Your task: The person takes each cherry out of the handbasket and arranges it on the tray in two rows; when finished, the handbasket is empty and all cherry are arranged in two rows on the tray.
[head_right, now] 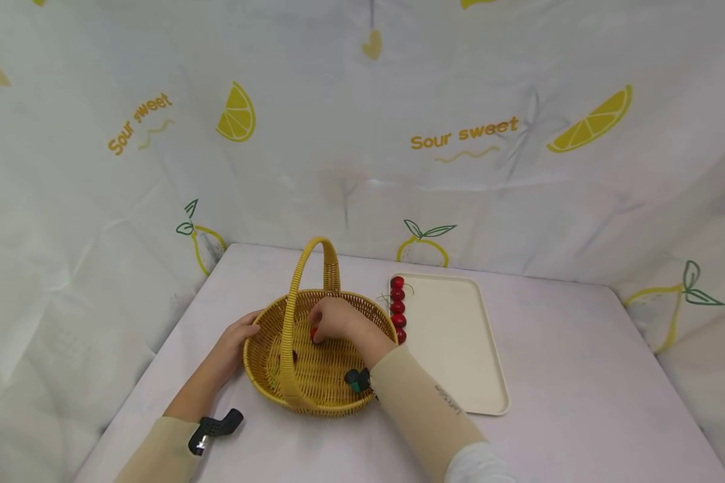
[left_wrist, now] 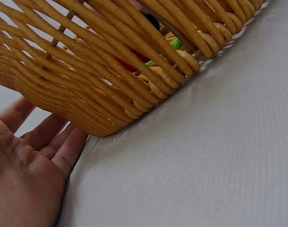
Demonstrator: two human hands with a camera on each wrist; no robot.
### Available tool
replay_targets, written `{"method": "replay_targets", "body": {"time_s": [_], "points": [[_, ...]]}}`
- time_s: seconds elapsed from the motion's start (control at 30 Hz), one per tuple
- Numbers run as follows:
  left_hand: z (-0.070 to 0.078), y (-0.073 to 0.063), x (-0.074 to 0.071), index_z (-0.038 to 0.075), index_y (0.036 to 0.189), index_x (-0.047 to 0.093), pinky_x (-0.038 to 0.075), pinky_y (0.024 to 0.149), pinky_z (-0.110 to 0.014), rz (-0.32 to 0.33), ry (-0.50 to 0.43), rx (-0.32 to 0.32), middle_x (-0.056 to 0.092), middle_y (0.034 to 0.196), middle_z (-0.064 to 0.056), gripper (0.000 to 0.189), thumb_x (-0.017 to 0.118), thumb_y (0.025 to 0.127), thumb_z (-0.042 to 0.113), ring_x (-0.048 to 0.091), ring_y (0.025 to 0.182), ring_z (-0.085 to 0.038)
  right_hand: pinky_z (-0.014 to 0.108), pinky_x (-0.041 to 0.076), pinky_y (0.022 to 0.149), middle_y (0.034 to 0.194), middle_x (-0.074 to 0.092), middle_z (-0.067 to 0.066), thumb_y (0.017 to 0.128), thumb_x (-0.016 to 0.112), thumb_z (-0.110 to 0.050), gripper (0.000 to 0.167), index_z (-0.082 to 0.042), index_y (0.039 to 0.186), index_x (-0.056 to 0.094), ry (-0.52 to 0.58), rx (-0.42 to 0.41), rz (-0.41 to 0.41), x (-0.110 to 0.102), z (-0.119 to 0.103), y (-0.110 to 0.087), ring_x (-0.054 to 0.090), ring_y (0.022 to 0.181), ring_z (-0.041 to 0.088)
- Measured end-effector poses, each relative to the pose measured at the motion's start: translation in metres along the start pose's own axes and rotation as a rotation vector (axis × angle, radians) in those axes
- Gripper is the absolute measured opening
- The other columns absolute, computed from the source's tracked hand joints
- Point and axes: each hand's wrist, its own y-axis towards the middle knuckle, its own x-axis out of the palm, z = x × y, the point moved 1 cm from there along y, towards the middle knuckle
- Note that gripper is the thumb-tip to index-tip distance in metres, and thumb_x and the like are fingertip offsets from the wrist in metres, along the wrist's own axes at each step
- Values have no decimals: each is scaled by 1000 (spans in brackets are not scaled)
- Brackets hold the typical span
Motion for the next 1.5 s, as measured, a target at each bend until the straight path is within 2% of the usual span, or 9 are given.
{"method": "replay_targets", "body": {"time_s": [0.17,0.5,0.67,0.8,0.93,1.2,1.5], "points": [[-1,-1,0,1,151,48,39,103,-19,-3,15,4,47,155,-15,51,46,103,19,42,143,-28,34,55,81,90,72,-1,82,85,-4,20,-8,100,77,-85,-11,-28,2,-3,0,66,85,14],[-1,-3,0,0,150,48,39,103,-19,9,18,-3,47,155,-16,50,46,104,19,43,141,-26,33,54,83,95,71,-1,85,82,-7,22,-12,105,74,-128,-47,-129,3,-5,-3,63,85,11],[-2,-4,0,-1,151,47,40,102,-19,9,9,-5,46,155,-17,50,47,104,19,45,140,-26,33,53,86,98,71,-5,88,79,-6,21,-13,107,76,-107,-85,-128,-8,-9,-12,64,90,11],[-2,-4,0,1,150,49,41,101,-18,29,1,-15,48,154,-15,50,48,104,20,45,139,-26,34,53,84,96,69,-6,90,77,-9,19,-14,108,75,-99,-119,-82,-19,-12,-21,63,90,12],[-3,-3,0,1,150,49,40,102,-18,22,-4,-13,47,155,-14,50,48,103,21,42,141,-26,34,53,85,98,68,-6,91,76,-9,22,-12,112,74,-71,-114,-23,-29,-15,-33,62,91,13],[-5,-1,-2,2,151,48,38,103,-16,15,5,-21,45,156,-14,52,48,103,23,38,145,-27,34,54,86,110,68,0,91,72,-4,28,-7,119,72,62,-179,64,-42,-13,-58,63,96,16],[-4,2,-1,3,151,49,37,104,-17,8,15,-18,46,156,-13,51,47,104,23,38,145,-26,39,55,90,119,67,5,90,68,0,33,-5,123,68,233,-190,179,-48,-2,-91,65,108,22]]}}
